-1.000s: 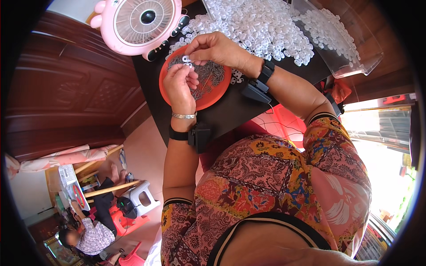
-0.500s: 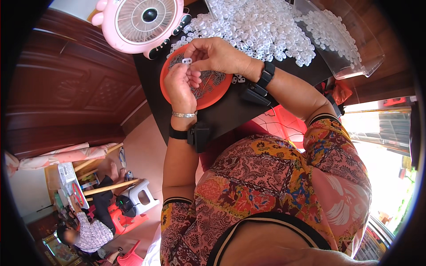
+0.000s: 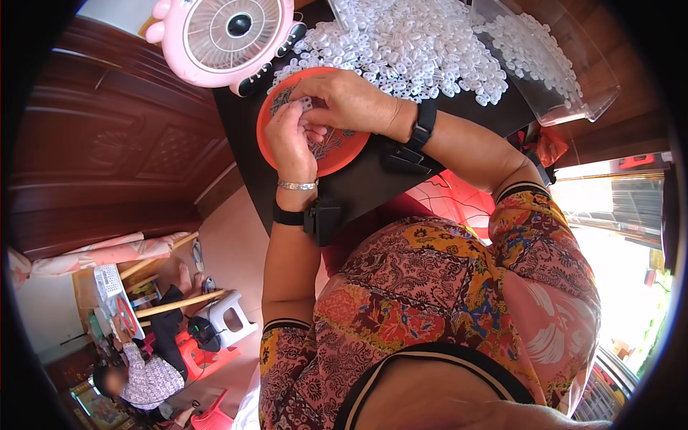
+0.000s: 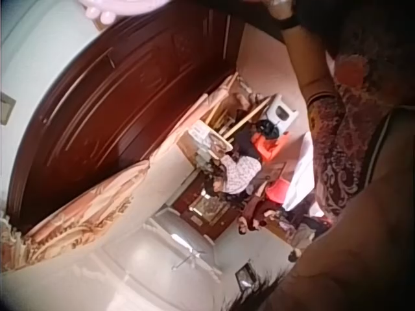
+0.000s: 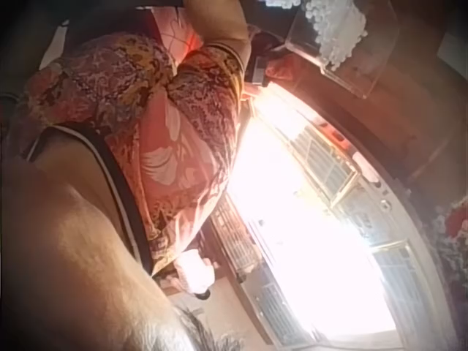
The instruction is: Manually assemble small white plastic components by inserting metal rings into them.
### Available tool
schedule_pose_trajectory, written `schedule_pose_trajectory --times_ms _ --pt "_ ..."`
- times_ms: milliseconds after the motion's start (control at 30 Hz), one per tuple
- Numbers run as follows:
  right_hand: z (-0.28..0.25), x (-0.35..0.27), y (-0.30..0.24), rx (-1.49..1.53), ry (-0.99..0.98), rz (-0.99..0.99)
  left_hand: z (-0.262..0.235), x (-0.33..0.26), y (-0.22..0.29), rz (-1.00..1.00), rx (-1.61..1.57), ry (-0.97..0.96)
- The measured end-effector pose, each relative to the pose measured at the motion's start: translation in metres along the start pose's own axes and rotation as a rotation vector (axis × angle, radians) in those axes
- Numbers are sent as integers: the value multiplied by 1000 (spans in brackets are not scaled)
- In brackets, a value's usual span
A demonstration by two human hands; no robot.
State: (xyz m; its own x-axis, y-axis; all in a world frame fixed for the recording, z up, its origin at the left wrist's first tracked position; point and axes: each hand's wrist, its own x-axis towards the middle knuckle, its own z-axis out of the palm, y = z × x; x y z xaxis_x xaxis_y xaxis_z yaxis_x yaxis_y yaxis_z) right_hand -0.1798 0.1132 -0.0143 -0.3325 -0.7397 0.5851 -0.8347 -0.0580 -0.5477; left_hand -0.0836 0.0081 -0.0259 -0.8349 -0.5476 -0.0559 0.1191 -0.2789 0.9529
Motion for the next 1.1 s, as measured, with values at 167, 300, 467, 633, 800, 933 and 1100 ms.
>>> schedule_pose_trajectory --times_ms 167,300,467,633,800,933,1100 --pt "0 0 1 9 8 -9 -1 0 -2 28 -46 23" --pt "0 0 2 19 4 -4 1 -2 0 29 -15 23" --pt "-3 0 0 56 -16 32 1 -2 1 30 -8 4" --pt "-6 -1 -5 82 26 8 3 -4 -1 79 7 3" --pt "-14 4 -8 39 54 -34 0 -3 -1 114 -3 -18" --pt "-67 20 -22 -159 338 -50 -1 -2 1 139 36 1" --pt "-197 12 -38 -649 907 279 -2 -1 5 104 -2 -10"
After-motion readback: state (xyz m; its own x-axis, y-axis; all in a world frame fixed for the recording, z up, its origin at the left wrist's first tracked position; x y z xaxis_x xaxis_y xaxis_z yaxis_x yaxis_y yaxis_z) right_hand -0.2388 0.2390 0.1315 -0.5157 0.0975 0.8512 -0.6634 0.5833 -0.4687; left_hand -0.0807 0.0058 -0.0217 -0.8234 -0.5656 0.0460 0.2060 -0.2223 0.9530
